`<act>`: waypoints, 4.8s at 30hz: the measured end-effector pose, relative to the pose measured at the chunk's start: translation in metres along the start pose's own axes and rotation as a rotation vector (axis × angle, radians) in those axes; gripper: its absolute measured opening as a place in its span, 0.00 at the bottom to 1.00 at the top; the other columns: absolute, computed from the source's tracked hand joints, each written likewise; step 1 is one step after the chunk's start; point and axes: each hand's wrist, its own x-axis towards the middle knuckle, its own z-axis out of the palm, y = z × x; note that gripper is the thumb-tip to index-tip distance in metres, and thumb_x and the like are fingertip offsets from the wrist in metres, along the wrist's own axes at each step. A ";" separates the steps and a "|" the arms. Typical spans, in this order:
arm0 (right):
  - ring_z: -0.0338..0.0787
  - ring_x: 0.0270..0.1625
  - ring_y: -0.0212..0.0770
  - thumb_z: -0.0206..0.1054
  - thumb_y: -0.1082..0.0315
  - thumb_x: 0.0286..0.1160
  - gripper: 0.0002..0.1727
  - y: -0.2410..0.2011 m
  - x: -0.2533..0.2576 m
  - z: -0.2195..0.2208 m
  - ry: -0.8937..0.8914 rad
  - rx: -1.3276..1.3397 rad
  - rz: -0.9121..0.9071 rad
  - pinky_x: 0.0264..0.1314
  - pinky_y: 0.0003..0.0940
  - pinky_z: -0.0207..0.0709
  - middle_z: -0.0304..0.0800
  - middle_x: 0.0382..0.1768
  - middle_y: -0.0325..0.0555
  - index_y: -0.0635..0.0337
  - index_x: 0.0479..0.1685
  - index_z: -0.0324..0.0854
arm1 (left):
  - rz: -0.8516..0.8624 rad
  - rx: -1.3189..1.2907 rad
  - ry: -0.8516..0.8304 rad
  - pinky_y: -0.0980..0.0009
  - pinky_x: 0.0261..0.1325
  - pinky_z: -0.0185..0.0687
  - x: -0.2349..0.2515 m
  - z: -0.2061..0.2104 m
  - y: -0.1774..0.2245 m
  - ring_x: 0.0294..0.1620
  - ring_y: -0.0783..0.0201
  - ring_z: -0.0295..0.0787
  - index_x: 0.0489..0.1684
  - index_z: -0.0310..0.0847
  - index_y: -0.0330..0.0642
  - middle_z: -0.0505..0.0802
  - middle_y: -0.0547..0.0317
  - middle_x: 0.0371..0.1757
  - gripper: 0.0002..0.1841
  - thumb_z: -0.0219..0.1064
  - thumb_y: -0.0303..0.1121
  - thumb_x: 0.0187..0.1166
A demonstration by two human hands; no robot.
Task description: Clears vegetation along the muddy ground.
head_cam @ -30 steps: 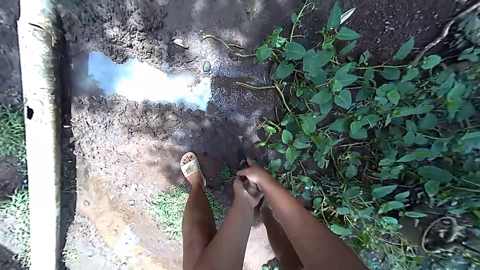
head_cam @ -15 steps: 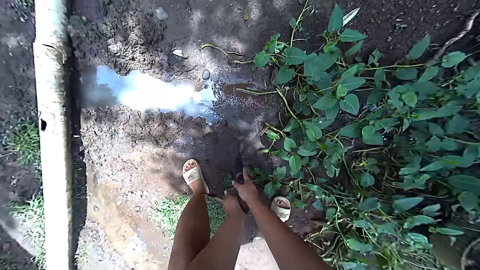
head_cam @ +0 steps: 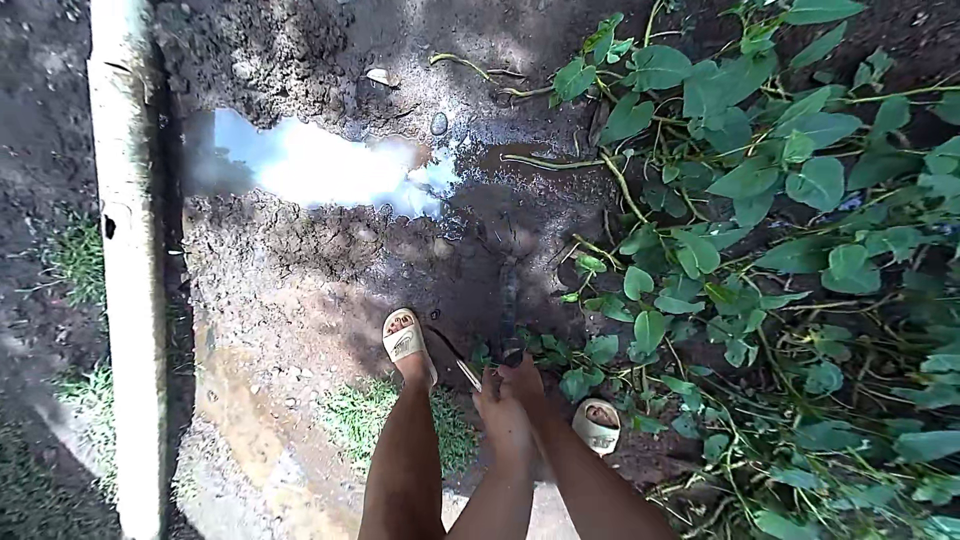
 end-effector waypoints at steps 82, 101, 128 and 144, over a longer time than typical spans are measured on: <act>0.79 0.26 0.35 0.63 0.74 0.75 0.49 -0.102 -0.128 -0.233 -0.279 0.036 -0.175 0.25 0.32 0.76 0.79 0.39 0.44 0.43 0.96 0.41 | -0.065 -0.333 -0.134 0.49 0.83 0.62 -0.031 0.005 -0.013 0.86 0.44 0.64 0.89 0.61 0.34 0.68 0.34 0.87 0.27 0.54 0.30 0.90; 0.70 0.84 0.59 0.79 0.78 0.58 0.62 0.016 -0.095 -0.191 -0.161 0.102 0.099 0.80 0.60 0.69 0.62 0.87 0.60 0.43 0.98 0.44 | -0.084 -0.188 -0.136 0.47 0.86 0.57 -0.032 0.027 -0.008 0.89 0.47 0.60 0.88 0.63 0.34 0.66 0.40 0.90 0.26 0.52 0.30 0.91; 0.87 0.69 0.59 0.69 0.65 0.72 0.62 0.035 -0.039 -0.061 -0.070 -0.044 0.122 0.69 0.61 0.78 0.85 0.70 0.60 0.21 0.95 0.19 | 0.066 0.074 0.017 0.47 0.81 0.64 -0.019 0.006 -0.030 0.81 0.46 0.71 0.78 0.77 0.36 0.77 0.37 0.80 0.25 0.50 0.44 0.95; 0.84 0.72 0.59 0.71 0.68 0.68 0.59 0.007 -0.022 -0.153 -0.072 -0.078 -0.058 0.70 0.63 0.76 0.82 0.72 0.59 0.28 0.98 0.34 | -0.030 -0.043 -0.135 0.52 0.83 0.61 -0.044 0.022 -0.030 0.84 0.51 0.69 0.77 0.77 0.36 0.78 0.44 0.82 0.22 0.48 0.39 0.95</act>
